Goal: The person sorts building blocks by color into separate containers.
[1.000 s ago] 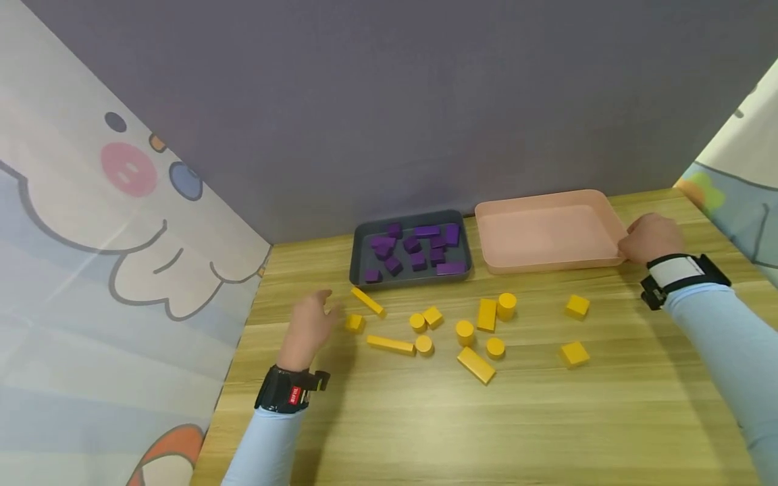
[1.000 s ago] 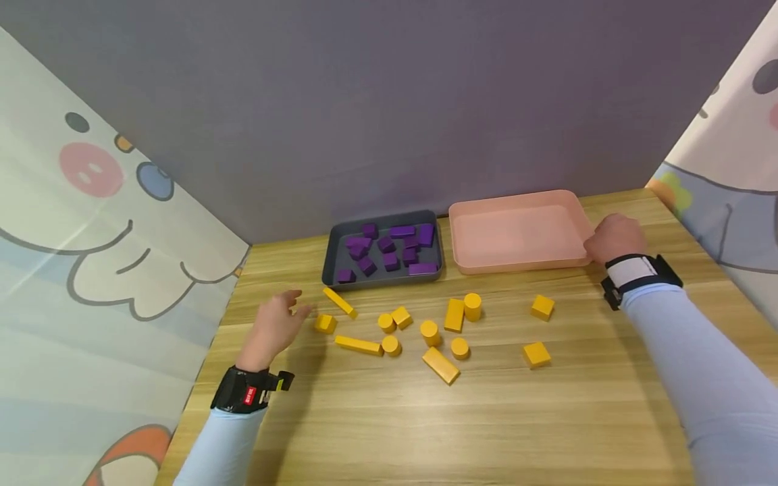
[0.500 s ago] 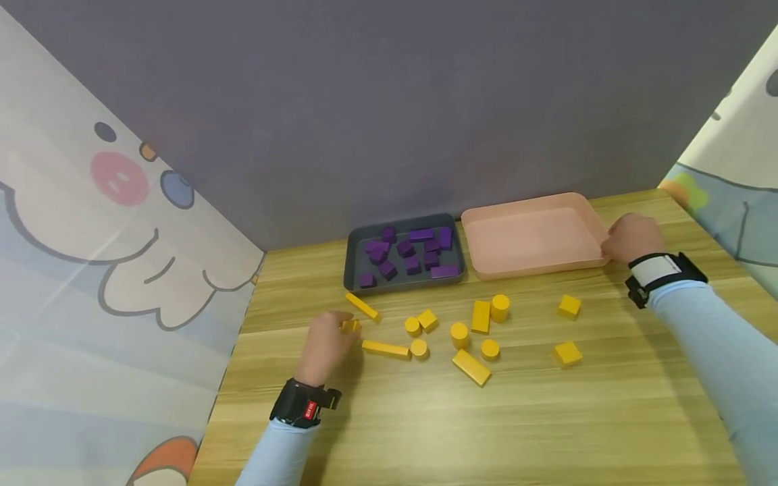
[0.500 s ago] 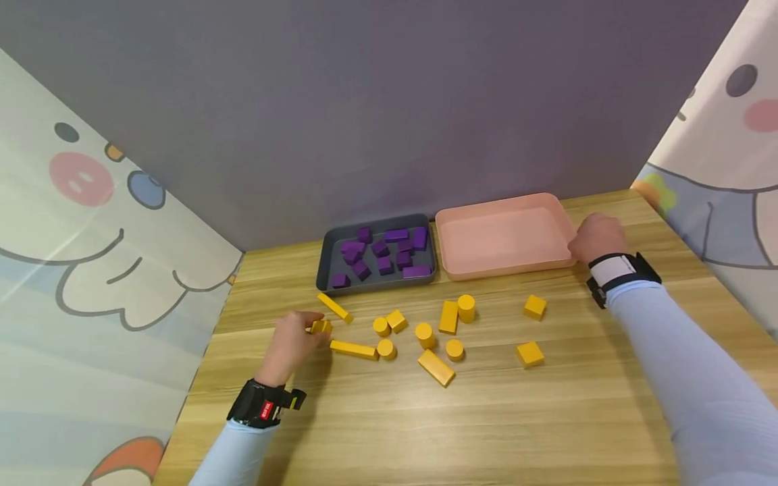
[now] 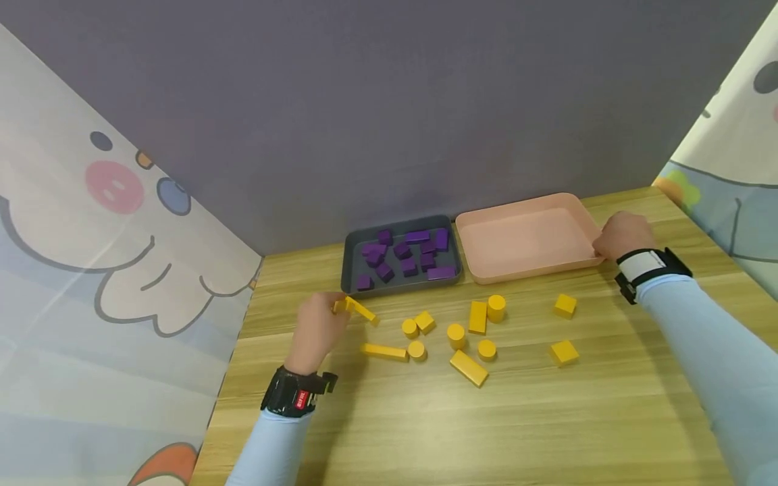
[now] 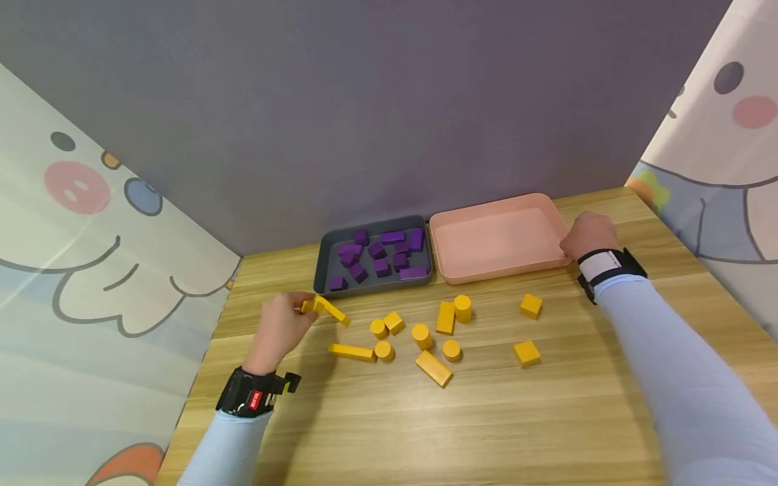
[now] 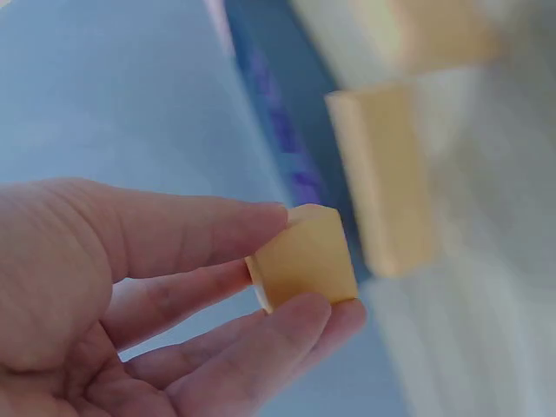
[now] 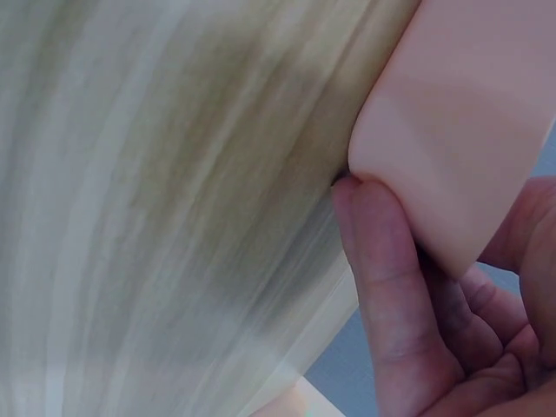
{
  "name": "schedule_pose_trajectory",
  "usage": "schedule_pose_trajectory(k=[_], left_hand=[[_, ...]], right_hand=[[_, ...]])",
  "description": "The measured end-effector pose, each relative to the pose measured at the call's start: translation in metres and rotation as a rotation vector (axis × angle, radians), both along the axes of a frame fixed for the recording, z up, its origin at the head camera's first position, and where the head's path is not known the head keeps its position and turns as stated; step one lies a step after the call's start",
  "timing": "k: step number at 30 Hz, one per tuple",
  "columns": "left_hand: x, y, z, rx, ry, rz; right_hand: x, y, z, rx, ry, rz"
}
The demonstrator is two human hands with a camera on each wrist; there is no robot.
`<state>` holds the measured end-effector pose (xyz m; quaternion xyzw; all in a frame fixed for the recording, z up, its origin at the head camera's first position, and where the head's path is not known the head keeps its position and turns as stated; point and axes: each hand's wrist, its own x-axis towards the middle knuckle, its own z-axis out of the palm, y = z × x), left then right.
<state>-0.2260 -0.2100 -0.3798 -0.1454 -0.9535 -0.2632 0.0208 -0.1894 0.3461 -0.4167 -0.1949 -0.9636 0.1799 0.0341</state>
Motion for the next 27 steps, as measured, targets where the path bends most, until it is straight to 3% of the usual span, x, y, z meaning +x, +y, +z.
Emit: schedule_pose_trajectory(k=[6, 11, 20, 27], left_hand=[[-0.024, 0.055, 0.031, 0.063, 0.067, -0.125], [-0.044, 0.111, 0.035, 0.1, 0.08, -0.257], [-0.072, 0.199, 0.011, 0.021, 0.069, -0.456], [-0.081, 0.24, -0.019, -0.092, 0.023, -0.531]], right_hand=[[-0.002, 0.001, -0.003, 0.004, -0.002, -0.027], [-0.002, 0.002, -0.008, -0.014, -0.004, -0.028], [-0.002, -0.01, -0.011, -0.007, -0.012, -0.027], [-0.004, -0.021, -0.011, 0.002, -0.012, -0.06]])
